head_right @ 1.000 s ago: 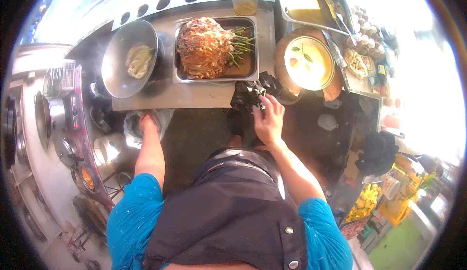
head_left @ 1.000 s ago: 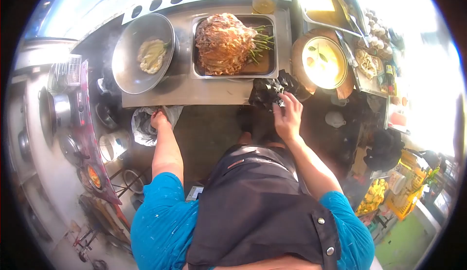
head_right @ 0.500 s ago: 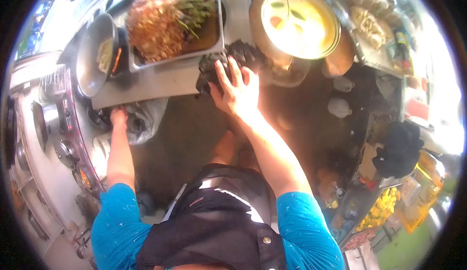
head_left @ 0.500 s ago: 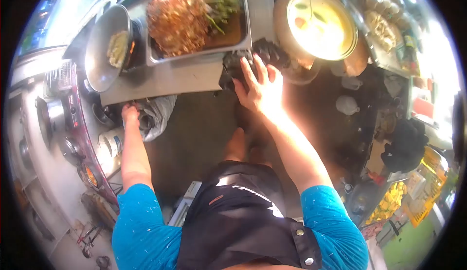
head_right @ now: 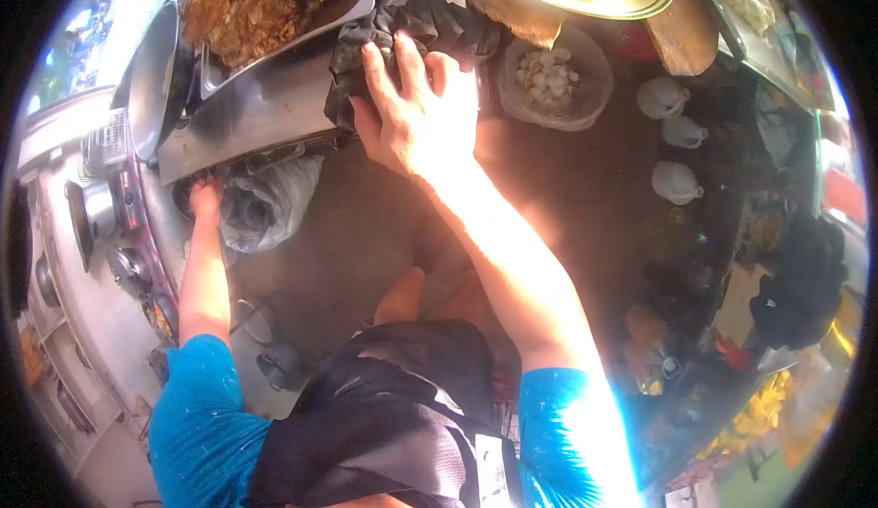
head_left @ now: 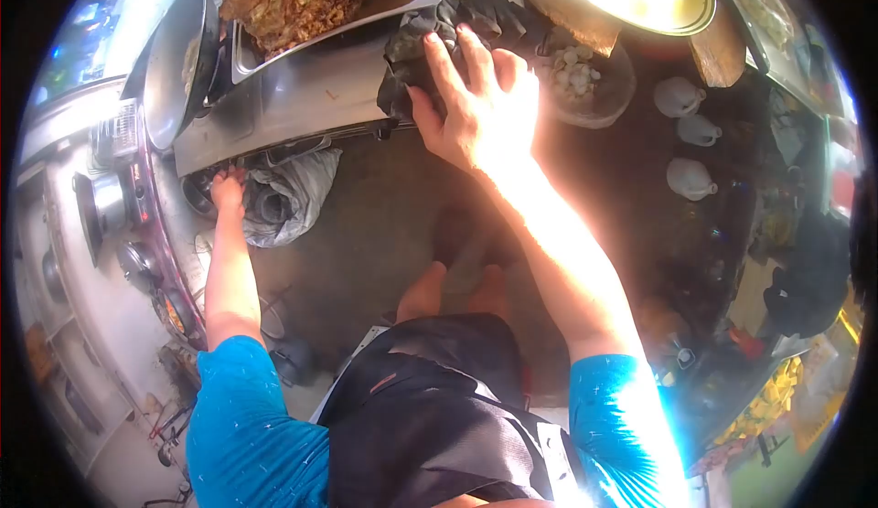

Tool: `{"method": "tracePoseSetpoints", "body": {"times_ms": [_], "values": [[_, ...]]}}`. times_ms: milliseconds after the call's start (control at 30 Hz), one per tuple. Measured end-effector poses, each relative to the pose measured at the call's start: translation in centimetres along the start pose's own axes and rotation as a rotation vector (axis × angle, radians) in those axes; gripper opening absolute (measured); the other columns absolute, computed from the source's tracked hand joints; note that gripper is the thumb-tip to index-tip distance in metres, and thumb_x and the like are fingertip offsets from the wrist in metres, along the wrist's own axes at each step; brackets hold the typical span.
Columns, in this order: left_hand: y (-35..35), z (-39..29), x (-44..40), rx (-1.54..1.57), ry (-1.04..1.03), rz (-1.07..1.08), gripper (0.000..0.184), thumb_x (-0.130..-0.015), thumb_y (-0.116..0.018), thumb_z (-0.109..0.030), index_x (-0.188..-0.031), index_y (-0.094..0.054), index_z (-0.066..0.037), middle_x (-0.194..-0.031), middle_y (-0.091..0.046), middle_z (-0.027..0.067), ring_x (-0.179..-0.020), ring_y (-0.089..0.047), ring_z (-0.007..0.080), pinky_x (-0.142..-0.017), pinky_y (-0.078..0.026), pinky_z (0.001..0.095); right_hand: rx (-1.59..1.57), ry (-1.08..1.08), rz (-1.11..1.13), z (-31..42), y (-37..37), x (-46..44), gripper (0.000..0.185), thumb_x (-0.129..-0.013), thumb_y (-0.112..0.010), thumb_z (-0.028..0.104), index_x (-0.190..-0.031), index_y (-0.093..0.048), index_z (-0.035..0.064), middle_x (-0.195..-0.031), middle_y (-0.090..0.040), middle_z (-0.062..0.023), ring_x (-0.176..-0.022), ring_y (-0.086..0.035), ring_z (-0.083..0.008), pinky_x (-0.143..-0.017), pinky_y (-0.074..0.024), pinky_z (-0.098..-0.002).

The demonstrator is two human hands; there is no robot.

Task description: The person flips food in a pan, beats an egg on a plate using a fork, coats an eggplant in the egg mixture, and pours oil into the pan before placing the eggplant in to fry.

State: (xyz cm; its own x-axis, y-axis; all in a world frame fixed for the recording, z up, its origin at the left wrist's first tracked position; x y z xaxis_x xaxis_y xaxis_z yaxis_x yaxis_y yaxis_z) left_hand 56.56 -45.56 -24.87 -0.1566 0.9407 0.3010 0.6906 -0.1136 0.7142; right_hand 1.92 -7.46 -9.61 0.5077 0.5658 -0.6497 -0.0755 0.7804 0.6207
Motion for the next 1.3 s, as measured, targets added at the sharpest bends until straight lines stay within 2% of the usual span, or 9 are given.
{"method": "tracePoseSetpoints", "body": {"times_ms": [400, 633, 700, 933, 1033, 1100, 1167, 1233, 1300], "values": [[-0.1, -1.0, 0.8, -0.028, -0.1, -0.134, 0.017, -0.107, -0.061, -0.022, -0.113, -0.062, -0.006, -0.104, -0.076, 0.0052, -0.091, -0.069, 0.0161, -0.073, -0.052, 0.034, 0.009, 0.004, 0.001, 0.1, 0.2, 0.0, 0.062, -0.073, -0.083, 0.034, -0.131, -0.07, 0.0168, -0.133, -0.066, -0.0122, -0.099, -0.059, -0.0306, -0.077, -0.0522, -0.0439], [0.2, -0.9, 0.1, -0.066, -0.179, -0.186, 0.016, -0.106, -0.062, -0.019, -0.106, -0.064, -0.003, -0.1, -0.076, 0.0072, -0.086, -0.069, 0.0159, -0.071, -0.052, 0.032, 0.007, 0.003, 0.005, 0.2, 0.1, -0.1, 0.062, -0.073, -0.083, 0.034, -0.131, -0.069, 0.0163, -0.133, -0.065, -0.0126, -0.1, -0.059, -0.0315, -0.077, -0.0526, -0.044], [0.3, -1.1, 0.4, -0.029, -0.189, -0.211, 0.026, -0.104, -0.061, -0.011, -0.121, -0.061, 0.008, -0.1, -0.076, 0.0123, -0.09, -0.071, 0.0199, -0.082, -0.053, 0.0323, 0.002, 0.005, 0.006, 0.2, 0.2, -0.1, 0.062, -0.073, -0.083, 0.034, -0.132, -0.069, 0.0162, -0.133, -0.065, -0.0127, -0.1, -0.059, -0.0317, -0.077, -0.0526, -0.044], [0.1, -3.2, 2.8, -0.13, -0.202, -0.26, 0.029, -0.1, -0.062, -0.008, -0.124, -0.06, 0.008, -0.101, -0.077, 0.0131, -0.093, -0.072, 0.0204, -0.085, -0.052, 0.0322, 0.005, -0.008, 0.034, 0.1, -0.1, -0.1, 0.063, -0.074, -0.083, 0.034, -0.133, -0.069, 0.0166, -0.134, -0.065, -0.0133, -0.1, -0.059, -0.0314, -0.078, -0.0527, -0.0451], [-0.2, -2.9, 2.5, -0.238, -0.169, -0.247, 0.033, -0.098, -0.057, -0.001, -0.129, -0.057, 0.01, -0.108, -0.075, 0.0147, -0.098, -0.073, 0.0218, -0.09, -0.053, 0.0324, -0.001, -0.007, 0.029, 0.1, 0.0, 0.0, 0.063, -0.074, -0.082, 0.034, -0.133, -0.069, 0.0168, -0.135, -0.065, -0.0138, -0.1, -0.059, -0.0313, -0.078, -0.0525, -0.0449], [0.0, -2.0, 1.6, 0.012, -0.214, -0.259, 0.039, -0.095, -0.052, 0.004, -0.133, -0.054, 0.012, -0.117, -0.072, 0.0166, -0.102, -0.073, 0.0234, -0.094, -0.053, 0.0329, -0.002, -0.005, 0.023, 0.0, 0.1, 0.0, 0.063, -0.074, -0.082, 0.034, -0.133, -0.069, 0.0168, -0.135, -0.065, -0.014, -0.101, -0.06, -0.0312, -0.078, -0.0524, -0.0447], [0.0, -1.9, 1.4, 0.011, -0.211, -0.254, 0.04, -0.094, -0.051, 0.005, -0.133, -0.054, 0.013, -0.119, -0.071, 0.0172, -0.102, -0.072, 0.0234, -0.094, -0.054, 0.033, -0.007, -0.021, 0.051, -0.1, -0.3, 0.1, 0.061, -0.076, -0.082, 0.037, -0.134, -0.07, 0.0194, -0.134, -0.064, -0.012, -0.102, -0.058, -0.0325, -0.084, -0.0498, -0.0445], [0.1, -1.5, 1.0, 0.009, -0.207, -0.251, 0.041, -0.094, -0.05, 0.006, -0.134, -0.053, 0.014, -0.122, -0.07, 0.0178, -0.103, -0.072, 0.0235, -0.095, -0.054, 0.0331, -0.007, -0.019, 0.046, 0.0, -0.2, 0.0, 0.062, -0.075, -0.082, 0.035, -0.134, -0.069, 0.0181, -0.135, -0.064, -0.0132, -0.102, -0.059, -0.0324, -0.081, -0.0513, -0.0448], [0.2, -1.6, 1.2, 0.073, -0.224, -0.258, 0.041, -0.096, -0.055, 0.0, -0.136, -0.054, 0.01, -0.116, -0.072, 0.0147, -0.102, -0.072, 0.0227, -0.091, -0.055, 0.0328, -0.007, -0.016, 0.042, 0.0, -0.1, 0.0, 0.063, -0.074, -0.083, 0.034, -0.134, -0.069, 0.0168, -0.136, -0.064, -0.0145, -0.103, -0.06, -0.0322, -0.079, -0.0529, -0.0451]]}}
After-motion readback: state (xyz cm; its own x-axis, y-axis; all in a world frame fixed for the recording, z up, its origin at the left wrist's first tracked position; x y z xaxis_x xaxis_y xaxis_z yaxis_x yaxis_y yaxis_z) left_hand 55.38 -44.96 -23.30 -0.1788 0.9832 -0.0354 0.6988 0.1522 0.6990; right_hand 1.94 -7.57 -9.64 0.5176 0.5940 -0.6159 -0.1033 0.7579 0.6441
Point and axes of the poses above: each hand's wrist, its own x-axis away from the middle knuckle, its own y-axis out of the back of the hand, z = x × y, the point moved 10 cm from there along -x, towards the middle knuckle
